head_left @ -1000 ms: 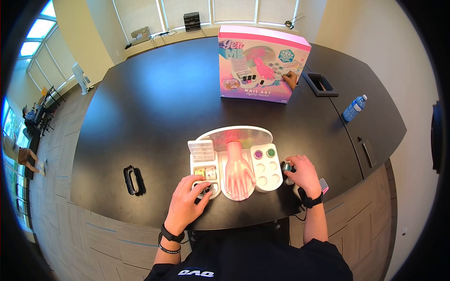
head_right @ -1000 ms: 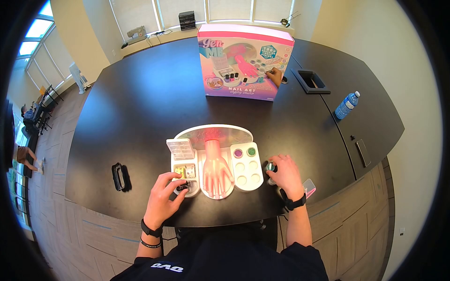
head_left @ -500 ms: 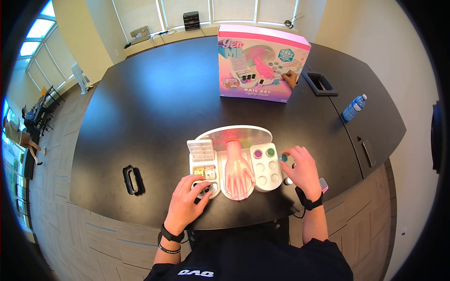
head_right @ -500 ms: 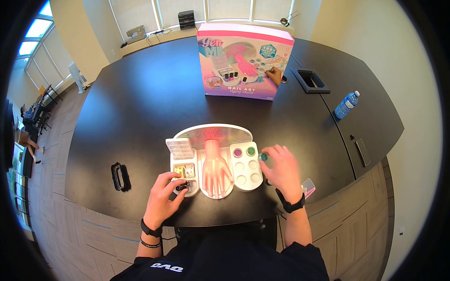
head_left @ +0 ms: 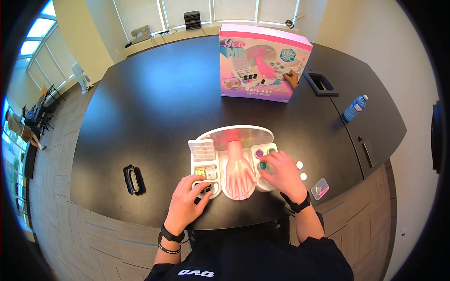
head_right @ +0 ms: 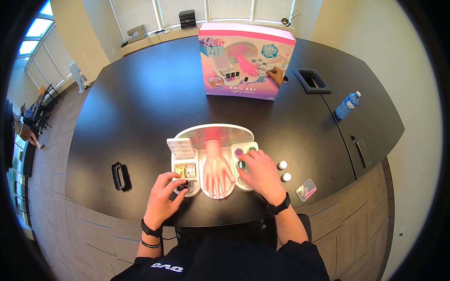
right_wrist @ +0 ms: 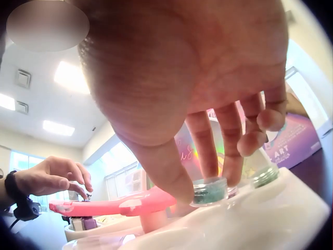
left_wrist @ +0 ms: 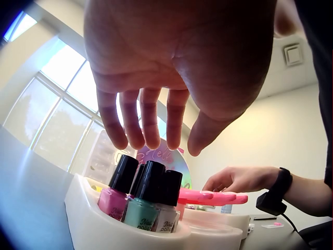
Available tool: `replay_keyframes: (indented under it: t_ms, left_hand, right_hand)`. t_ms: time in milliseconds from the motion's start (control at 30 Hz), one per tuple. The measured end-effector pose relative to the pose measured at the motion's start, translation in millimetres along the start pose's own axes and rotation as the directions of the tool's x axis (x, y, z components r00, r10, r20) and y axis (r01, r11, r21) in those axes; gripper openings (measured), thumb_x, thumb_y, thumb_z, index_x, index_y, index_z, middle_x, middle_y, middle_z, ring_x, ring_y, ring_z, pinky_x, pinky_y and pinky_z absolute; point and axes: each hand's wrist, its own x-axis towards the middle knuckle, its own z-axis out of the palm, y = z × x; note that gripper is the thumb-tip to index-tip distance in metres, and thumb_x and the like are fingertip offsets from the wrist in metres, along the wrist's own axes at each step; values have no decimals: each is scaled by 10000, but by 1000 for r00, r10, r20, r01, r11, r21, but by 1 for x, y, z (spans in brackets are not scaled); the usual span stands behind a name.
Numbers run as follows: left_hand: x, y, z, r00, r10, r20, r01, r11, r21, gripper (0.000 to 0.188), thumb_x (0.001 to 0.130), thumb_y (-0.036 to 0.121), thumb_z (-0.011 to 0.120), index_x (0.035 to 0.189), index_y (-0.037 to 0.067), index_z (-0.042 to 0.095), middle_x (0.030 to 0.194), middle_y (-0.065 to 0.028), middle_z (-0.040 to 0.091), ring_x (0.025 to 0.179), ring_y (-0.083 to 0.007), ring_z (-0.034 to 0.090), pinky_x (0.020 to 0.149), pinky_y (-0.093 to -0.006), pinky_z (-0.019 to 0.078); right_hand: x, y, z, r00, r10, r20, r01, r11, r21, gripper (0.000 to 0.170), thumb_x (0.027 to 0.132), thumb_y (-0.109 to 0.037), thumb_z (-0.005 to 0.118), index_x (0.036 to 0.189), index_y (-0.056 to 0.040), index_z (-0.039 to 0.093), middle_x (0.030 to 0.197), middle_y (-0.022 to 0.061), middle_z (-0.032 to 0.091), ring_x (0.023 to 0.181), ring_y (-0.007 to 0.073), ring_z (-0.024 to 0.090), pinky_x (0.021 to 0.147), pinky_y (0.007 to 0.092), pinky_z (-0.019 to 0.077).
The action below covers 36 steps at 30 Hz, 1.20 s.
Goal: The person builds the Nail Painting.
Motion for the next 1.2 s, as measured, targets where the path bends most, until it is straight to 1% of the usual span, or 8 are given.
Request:
replay_keyframes:
  t_ms: [500,667,800,967,1033,1100,1167,1200]
  left_hand:
    - [1,1,2,1000,7,2,-7,1000,-4,269,867,73,857,1110,44,744,1193,-112,706,1115,-351,689,953,-454,577]
    - [-1,-1,3,1000,8,9,-8,1000,-1,272,868,78,858,1113,43,746,1196,-113,707,1118,-352,689,954,-454,577]
    - [-1,-1,3,1000,-5,15,6,1000,-14,300,842,41,860,1123,51,756,1220,-118,698,1144,-353,678,964,-449,578]
    - [0,0,3,1000,-1,17,1,1000,-18,300,841,39,860,1122,51,757,1217,-118,695,1139,-351,677,962,-447,578]
    - [1,0,3,1000,3,12,-3,1000,-4,261,874,80,853,1110,49,745,1197,-115,705,1125,-353,687,961,-455,576]
    - [1,0,2,1000,4,13,-4,1000,-6,260,876,80,851,1110,49,745,1197,-114,706,1126,-353,686,961,-456,576]
    - [2,1,2,1000,5,12,-4,1000,-7,258,877,80,850,1111,49,745,1196,-114,706,1126,-353,686,962,-456,576]
    - [2,1,2,1000,3,13,-3,1000,-8,256,878,79,849,1111,49,745,1198,-114,707,1126,-352,686,963,-455,575]
  right_hand:
    - [-1,-2,0,999,12,35,-10,999,-46,272,847,-193,831,1093,-90,778,1022,66,711,987,298,657,871,435,560]
    - [-3,-2,-1,999,25,30,-24,999,-45,277,845,-198,848,1090,-88,779,1054,67,724,1007,301,663,884,431,560]
    - [-6,-1,-10,997,63,53,-62,998,-17,278,866,-193,838,1117,-88,780,1081,70,724,1040,307,654,911,439,566]
    - [-12,6,-20,993,117,-10,-117,993,-23,285,853,-178,854,1115,-96,781,1079,64,729,1029,308,654,885,439,562]
    - [-14,14,-25,991,131,-37,-131,991,-18,279,852,-170,851,1109,-92,778,1077,66,730,1032,311,657,885,442,563]
    - [-18,26,-30,988,144,-63,-145,989,-13,273,851,-163,848,1104,-89,776,1075,69,732,1034,315,660,885,445,565]
    - [-23,40,-34,980,167,-106,-173,984,-47,267,852,-145,835,1104,-84,771,1071,76,733,1041,322,666,891,449,569]
    - [-25,43,-38,972,217,-91,-223,973,-62,266,852,-125,820,1108,-84,766,1078,83,731,1054,326,671,904,448,573]
